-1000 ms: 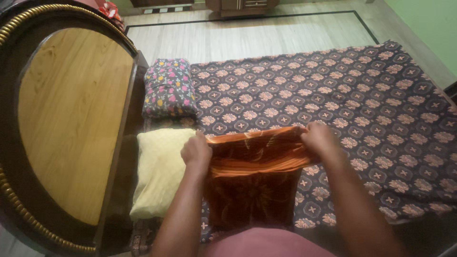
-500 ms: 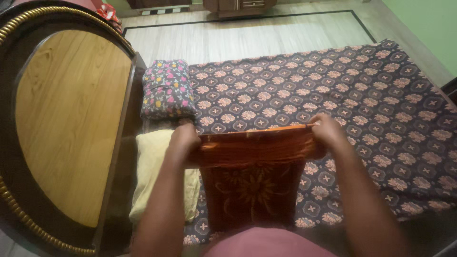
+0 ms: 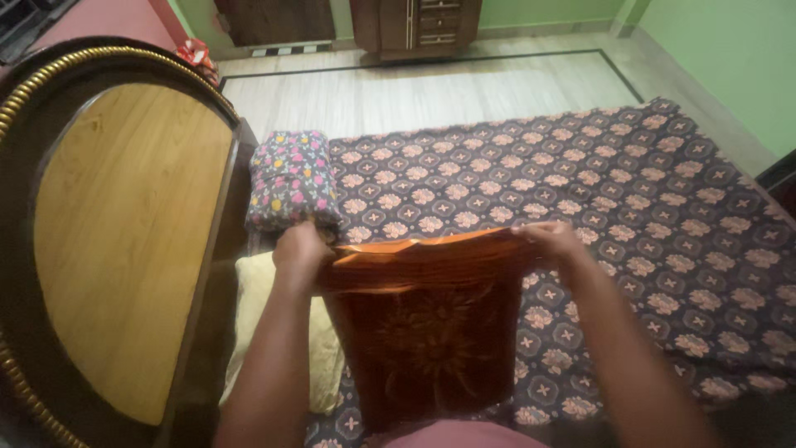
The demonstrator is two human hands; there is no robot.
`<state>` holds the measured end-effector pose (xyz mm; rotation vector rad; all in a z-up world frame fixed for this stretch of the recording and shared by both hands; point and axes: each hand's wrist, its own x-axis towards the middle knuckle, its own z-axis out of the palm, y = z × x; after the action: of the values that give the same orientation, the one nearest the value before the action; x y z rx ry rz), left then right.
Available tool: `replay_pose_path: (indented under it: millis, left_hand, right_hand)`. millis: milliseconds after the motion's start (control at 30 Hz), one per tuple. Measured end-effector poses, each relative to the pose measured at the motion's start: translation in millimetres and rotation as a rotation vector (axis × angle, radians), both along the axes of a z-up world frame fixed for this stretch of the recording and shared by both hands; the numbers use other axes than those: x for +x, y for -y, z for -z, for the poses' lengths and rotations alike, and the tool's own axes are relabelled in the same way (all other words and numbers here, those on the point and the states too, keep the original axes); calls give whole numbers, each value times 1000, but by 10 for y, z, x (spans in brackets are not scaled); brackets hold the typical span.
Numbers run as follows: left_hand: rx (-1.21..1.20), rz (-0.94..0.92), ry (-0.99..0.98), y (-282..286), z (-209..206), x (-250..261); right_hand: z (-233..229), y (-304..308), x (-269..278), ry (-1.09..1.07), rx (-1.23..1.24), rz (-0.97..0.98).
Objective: The person folds a yellow pillowcase and a brown patterned cloth by hand on a bed. The person then carries the folded cloth and places it on a wooden cabinet.
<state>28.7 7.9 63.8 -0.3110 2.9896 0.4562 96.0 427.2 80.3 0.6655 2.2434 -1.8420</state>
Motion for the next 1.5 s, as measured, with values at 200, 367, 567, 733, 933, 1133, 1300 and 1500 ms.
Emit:
replay_pose_path:
  millis: [200,367,567,733,933,1133,1300,1500]
  left_hand:
    - [-285,146,-6,-579,-415,268]
    - [546,438,3,-1244,-637,615]
    - [231,549,-9,-1618,-653,581]
    - [222,650,-94,-1608,-431,265]
    - [254,737,-296,-1736,-481,185]
    - [127,875,-155,-1678,-714,147]
    - [63,841,-180,-1593,-983,140]
    - [-20,793,-304,-1515,-1352,82]
  right_hand:
    - [-358,492,102,-31,-204,-188]
    - [-508,788,112,-27,-150,-323]
    - [-405,899,9,-124,-13,-426]
    - [-143,813,-176,-227,64,-340]
    - [-303,885,-63,-215,459,-277]
    - [-224,915,-64,-120,599,-361]
    - [231,867,-129,-273,363,-515]
    - [939,838,-171,-244,355,-620]
